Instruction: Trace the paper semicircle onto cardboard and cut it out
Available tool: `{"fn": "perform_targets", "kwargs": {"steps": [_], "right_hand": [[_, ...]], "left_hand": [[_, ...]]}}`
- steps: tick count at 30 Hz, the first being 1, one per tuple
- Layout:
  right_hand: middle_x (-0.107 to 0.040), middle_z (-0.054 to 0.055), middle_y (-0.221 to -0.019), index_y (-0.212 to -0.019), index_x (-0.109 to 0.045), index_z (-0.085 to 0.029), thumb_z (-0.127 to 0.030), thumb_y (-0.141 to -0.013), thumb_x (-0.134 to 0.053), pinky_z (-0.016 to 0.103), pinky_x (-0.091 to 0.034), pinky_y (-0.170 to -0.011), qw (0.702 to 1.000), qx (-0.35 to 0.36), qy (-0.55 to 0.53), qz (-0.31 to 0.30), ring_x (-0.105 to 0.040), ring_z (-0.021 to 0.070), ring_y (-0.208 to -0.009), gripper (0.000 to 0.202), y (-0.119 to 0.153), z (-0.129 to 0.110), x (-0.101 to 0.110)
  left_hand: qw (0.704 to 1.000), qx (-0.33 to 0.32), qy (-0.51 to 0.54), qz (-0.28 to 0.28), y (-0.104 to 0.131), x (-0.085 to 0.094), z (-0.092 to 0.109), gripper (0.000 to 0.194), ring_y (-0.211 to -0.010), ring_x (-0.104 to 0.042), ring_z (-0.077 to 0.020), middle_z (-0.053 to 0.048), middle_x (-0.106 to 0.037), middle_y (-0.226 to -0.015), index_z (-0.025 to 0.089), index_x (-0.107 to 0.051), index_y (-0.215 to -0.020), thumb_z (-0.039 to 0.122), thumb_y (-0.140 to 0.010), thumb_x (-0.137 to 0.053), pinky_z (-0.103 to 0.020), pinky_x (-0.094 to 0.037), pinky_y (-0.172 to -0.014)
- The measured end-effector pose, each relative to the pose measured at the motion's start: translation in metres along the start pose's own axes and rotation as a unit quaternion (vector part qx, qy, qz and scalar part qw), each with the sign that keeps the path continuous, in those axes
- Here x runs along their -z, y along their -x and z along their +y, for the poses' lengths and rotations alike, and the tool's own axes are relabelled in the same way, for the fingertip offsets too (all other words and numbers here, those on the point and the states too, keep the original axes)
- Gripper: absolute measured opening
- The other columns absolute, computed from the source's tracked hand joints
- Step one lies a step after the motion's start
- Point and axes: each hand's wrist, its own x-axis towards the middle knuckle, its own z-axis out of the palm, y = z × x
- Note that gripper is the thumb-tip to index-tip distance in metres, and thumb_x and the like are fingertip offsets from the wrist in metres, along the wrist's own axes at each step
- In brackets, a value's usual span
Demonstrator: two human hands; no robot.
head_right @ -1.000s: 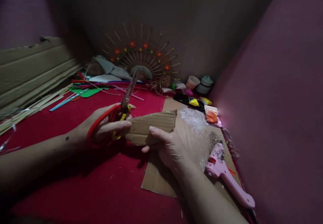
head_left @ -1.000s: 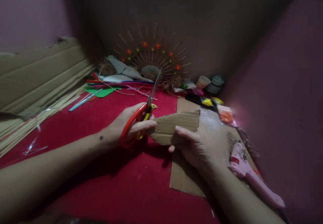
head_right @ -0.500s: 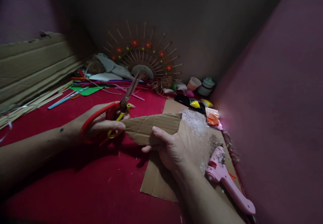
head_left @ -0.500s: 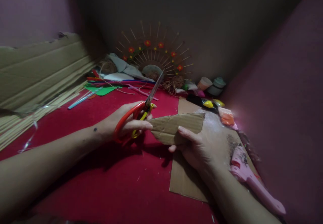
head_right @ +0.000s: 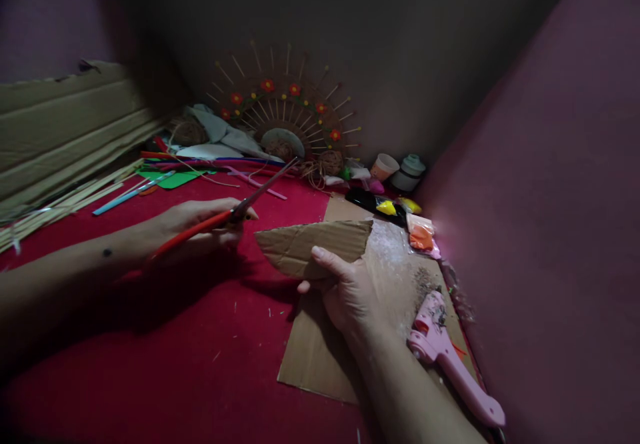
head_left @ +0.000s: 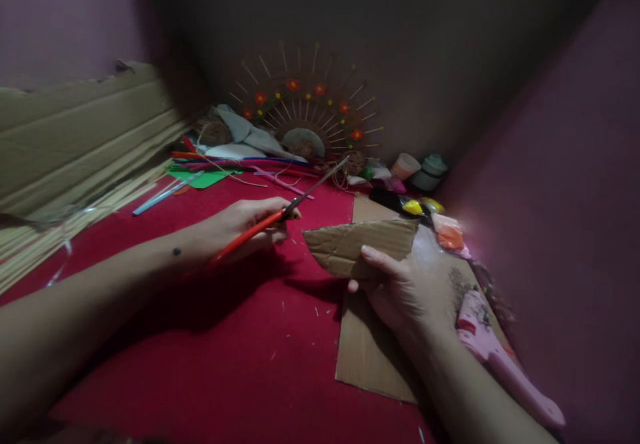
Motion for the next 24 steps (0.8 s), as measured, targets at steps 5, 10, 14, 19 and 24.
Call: {"fn": "perform_targets", "kwargs": {"steps": [5,10,14,19,24], "right_hand": [[-0.072,-0.003,-0.072,-0.106,-0.065,-0.024,-0.014,-0.055,-0.084,0.023,-0.049,-0.033,0.999,0.012,-0.007,0.038,-0.065,0.0163,-0.054,0.055,-0.004,-0.003,0.001],[-0.067,-0.006,-0.066,-0.094,-0.066,-0.023,-0.014,-0.053,-0.083,0.021,-0.045,-0.034,0.997,0.009,-0.016,0.077,-0.061,0.0136,-0.053,0.046,-0.007,-0.007,0.002],[-0.064,-0.007,-0.063,-0.094,-0.066,-0.022,-0.011,-0.048,-0.084,0.019,-0.038,-0.032,0.994,0.022,-0.03,0.102,-0.057,0.012,-0.05,0.05,-0.008,-0.008,0.001],[-0.064,-0.007,-0.063,-0.091,-0.066,-0.02,-0.012,-0.047,-0.084,0.019,-0.036,-0.031,0.994,0.032,-0.03,0.1,-0.054,0.0109,-0.048,0.048,-0.008,-0.007,-0.002],[-0.067,-0.007,-0.066,-0.088,-0.065,-0.019,-0.012,-0.045,-0.085,0.018,-0.037,-0.029,0.993,0.043,-0.038,0.102,-0.056,0.011,-0.048,0.048,-0.009,-0.005,-0.002]], "left_hand": [[0.994,-0.002,-0.094,-0.058,-0.002,0.01,-0.001,0.024,-0.076,-0.06,-0.0178,-0.002,-0.066,-0.088,0.021,-0.06,-0.107,0.037,-0.089,-0.055,-0.027,-0.046,-0.068],[0.989,-0.01,-0.129,-0.074,0.002,0.012,0.004,0.031,-0.099,-0.061,-0.0214,-0.004,-0.069,-0.114,0.021,-0.063,-0.117,0.036,-0.094,-0.049,-0.027,-0.045,-0.085],[0.985,-0.026,-0.149,-0.078,0.004,0.014,0.004,0.025,-0.088,-0.059,-0.0156,0.001,-0.068,-0.101,0.019,-0.065,-0.107,0.03,-0.094,-0.047,-0.021,-0.043,-0.079],[0.978,-0.01,-0.186,-0.092,0.004,0.013,0.009,0.026,-0.088,-0.057,-0.0163,-0.001,-0.066,-0.1,0.018,-0.063,-0.102,0.032,-0.098,-0.041,-0.023,-0.041,-0.078],[0.968,-0.001,-0.217,-0.124,0.003,0.012,0.009,0.026,-0.096,-0.057,-0.0199,-0.006,-0.066,-0.111,0.018,-0.059,-0.11,0.032,-0.099,-0.04,-0.028,-0.042,-0.084]]}}
